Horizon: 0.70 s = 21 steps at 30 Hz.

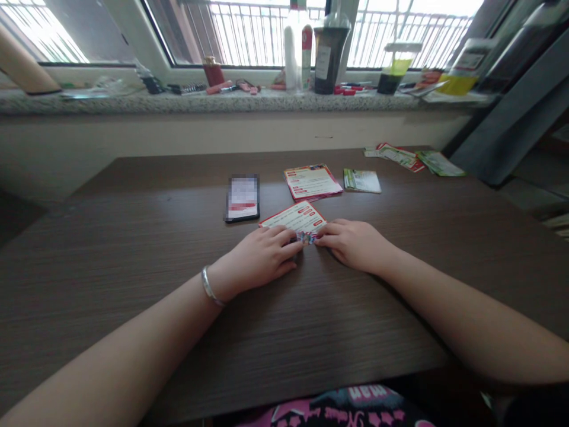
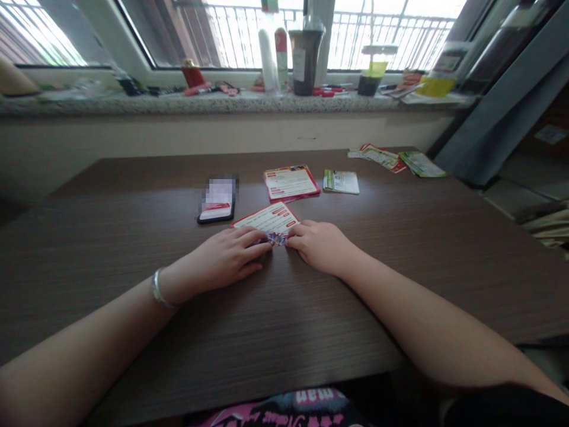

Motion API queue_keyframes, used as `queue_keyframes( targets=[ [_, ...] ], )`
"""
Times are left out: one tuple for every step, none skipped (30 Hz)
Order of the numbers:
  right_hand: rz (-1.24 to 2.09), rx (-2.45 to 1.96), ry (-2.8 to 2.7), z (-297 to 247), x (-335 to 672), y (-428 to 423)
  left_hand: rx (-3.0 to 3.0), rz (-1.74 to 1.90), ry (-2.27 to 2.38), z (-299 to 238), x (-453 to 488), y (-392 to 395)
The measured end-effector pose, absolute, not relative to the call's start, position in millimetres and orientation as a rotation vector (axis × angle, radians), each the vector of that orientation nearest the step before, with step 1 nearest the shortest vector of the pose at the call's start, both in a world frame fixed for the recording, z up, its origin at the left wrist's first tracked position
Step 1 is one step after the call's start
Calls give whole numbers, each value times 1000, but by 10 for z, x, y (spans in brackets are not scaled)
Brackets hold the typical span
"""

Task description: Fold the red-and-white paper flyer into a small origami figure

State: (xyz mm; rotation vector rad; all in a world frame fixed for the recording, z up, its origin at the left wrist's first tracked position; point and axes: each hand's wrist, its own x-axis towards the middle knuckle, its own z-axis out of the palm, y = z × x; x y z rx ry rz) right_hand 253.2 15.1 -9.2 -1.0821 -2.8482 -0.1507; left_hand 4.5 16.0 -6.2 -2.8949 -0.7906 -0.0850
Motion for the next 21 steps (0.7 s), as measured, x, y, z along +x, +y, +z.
queue_keyframes(
  targets=[
    [-147,-1083,-2845,-94,2532,152,-2897,-77,-804,-54,44,153],
    [-145,-1084,-2842,-95,2532,154,-2896,-66,-818,-43,42,147],
    [-143,-1086,-2838,-96,2533,154,-2892,-50,-831,-32,40,144],
    [-142,-1087,-2834,-97,2533,154,-2889,-34,-841,-19,34,143],
    [-142,-1088,-2830,-98,2534,153,-2887,-23,-848,-5,26,145],
    [-142,-1086,-2826,-99,2537,152,-2889,-15,-851,9,15,151],
    [-143,-1084,-2823,-101,2540,151,-2893,-16,-850,22,0,161],
    [-144,-1080,-2820,-103,2544,150,-2898,-18,-847,34,-17,174],
    [-148,-1076,-2819,-108,2549,150,-2907,-17,-840,43,-37,188],
    [-152,-1072,-2818,-113,2553,151,-2920,-14,-831,48,-57,203],
    [-155,-1068,-2817,-119,2558,151,-2937,-17,-826,51,-77,219],
    [-156,-1065,-2817,-126,2561,152,-2958,-27,-822,51,-96,232],
    [-157,-1061,-2817,-132,2563,153,-2980,-49,-822,49,-112,244],
    [-157,-1060,-2816,-137,2565,154,-3003,-75,-825,47,-125,252],
    [-159,-1062,-2816,-141,2565,154,-3024,-97,-830,46,-135,257],
    [-160,-1066,-2816,-143,2565,154,-3040,-112,-838,47,-141,259],
    [-162,-1070,-2816,-144,2565,153,-3053,-115,-848,51,-144,259],
    [-163,-1073,-2816,-144,2564,153,-3061,-103,-859,58,-145,257],
    [-159,-1074,-2817,-143,2565,154,-3067,-84,-868,68,-145,255],
    [-153,-1072,-2820,-141,2566,154,-3072,-63,-875,78,-145,253],
    [-145,-1071,-2822,-140,2567,155,-3076,-46,-878,89,-145,252]
  ],
)
